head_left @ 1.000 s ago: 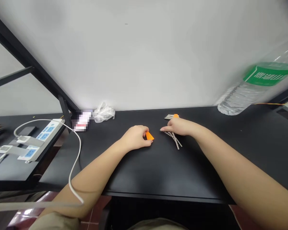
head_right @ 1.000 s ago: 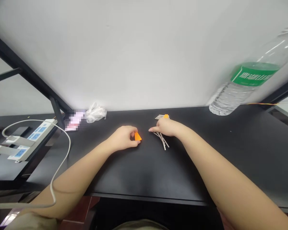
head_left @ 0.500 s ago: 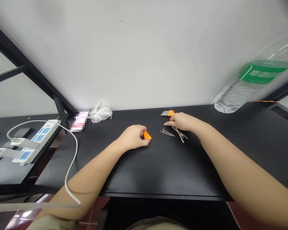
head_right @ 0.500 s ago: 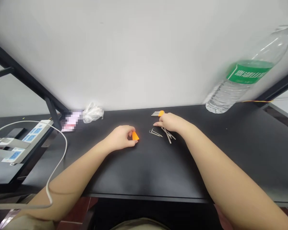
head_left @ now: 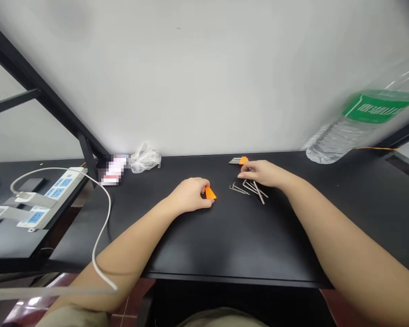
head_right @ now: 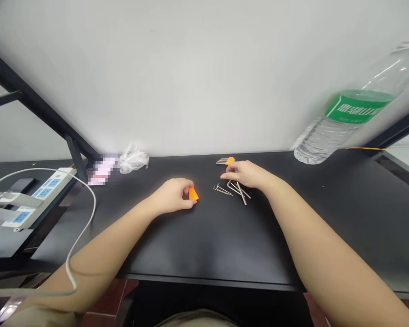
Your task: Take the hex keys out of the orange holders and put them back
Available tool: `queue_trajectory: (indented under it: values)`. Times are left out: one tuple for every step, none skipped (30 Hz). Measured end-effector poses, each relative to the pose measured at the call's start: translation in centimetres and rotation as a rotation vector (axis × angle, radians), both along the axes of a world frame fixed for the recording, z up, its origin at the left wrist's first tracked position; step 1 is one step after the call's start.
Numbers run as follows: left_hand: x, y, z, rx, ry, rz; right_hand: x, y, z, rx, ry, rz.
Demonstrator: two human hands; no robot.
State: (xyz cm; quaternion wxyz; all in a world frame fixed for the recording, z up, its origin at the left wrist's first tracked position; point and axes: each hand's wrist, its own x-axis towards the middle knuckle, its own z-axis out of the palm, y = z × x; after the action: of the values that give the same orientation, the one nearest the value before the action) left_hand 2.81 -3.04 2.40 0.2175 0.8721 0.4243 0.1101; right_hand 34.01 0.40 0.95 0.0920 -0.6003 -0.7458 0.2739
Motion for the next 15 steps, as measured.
queue_trajectory:
  values:
    - [0.0,0.0,0.1,0.0,0.006,0.002,0.3,0.0,0.1,0.003,0.003,-0.001]
    - [0.0,-0.1,0.1,0.0,0.01,0.003,0.5,0.0,0.2,0.003,0.0,-0.002]
    - [0.0,-0.1,0.2,-0.001,0.013,0.005,0.9,0.0,0.3,0.002,-0.01,-0.005]
    - [0.0,-0.1,0.2,-0.003,0.013,0.005,1.2,0.0,0.3,-0.001,-0.027,-0.013]
    - [-0.1,-0.1,0.2,-0.005,0.011,0.004,1.5,0.1,0.4,-0.003,-0.053,-0.026]
    - [-0.1,-0.1,0.2,-0.005,0.008,0.003,1.7,0.1,0.4,0.001,-0.082,-0.041]
    - [-0.1,0.0,0.1,-0.003,0.007,0.002,1.8,0.1,0.4,0.01,-0.108,-0.052]
    - [-0.1,0.0,0.1,-0.001,0.006,0.001,1.9,0.1,0.4,0.021,-0.129,-0.059]
    - [-0.1,0.0,0.0,0.0,0.005,0.0,1.8,0.1,0.4,0.03,-0.14,-0.06]
    - [-0.1,0.1,0.0,-0.001,0.005,-0.001,1.8,0.0,0.4,0.037,-0.141,-0.055]
    - [-0.1,0.1,-0.1,-0.006,0.005,-0.001,1.7,-0.1,0.4,0.044,-0.135,-0.049]
    - [-0.2,0.1,-0.1,-0.011,0.006,-0.002,1.6,-0.2,0.3,0.051,-0.125,-0.044]
    - [-0.2,0.2,-0.2,-0.015,0.007,-0.003,1.5,-0.2,0.3,0.059,-0.116,-0.045]
    - [-0.2,0.2,-0.2,-0.017,0.007,-0.005,1.6,-0.3,0.2,0.071,-0.11,-0.053]
    - [-0.2,0.2,-0.2,-0.014,0.007,-0.007,1.7,-0.3,0.1,0.083,-0.111,-0.066]
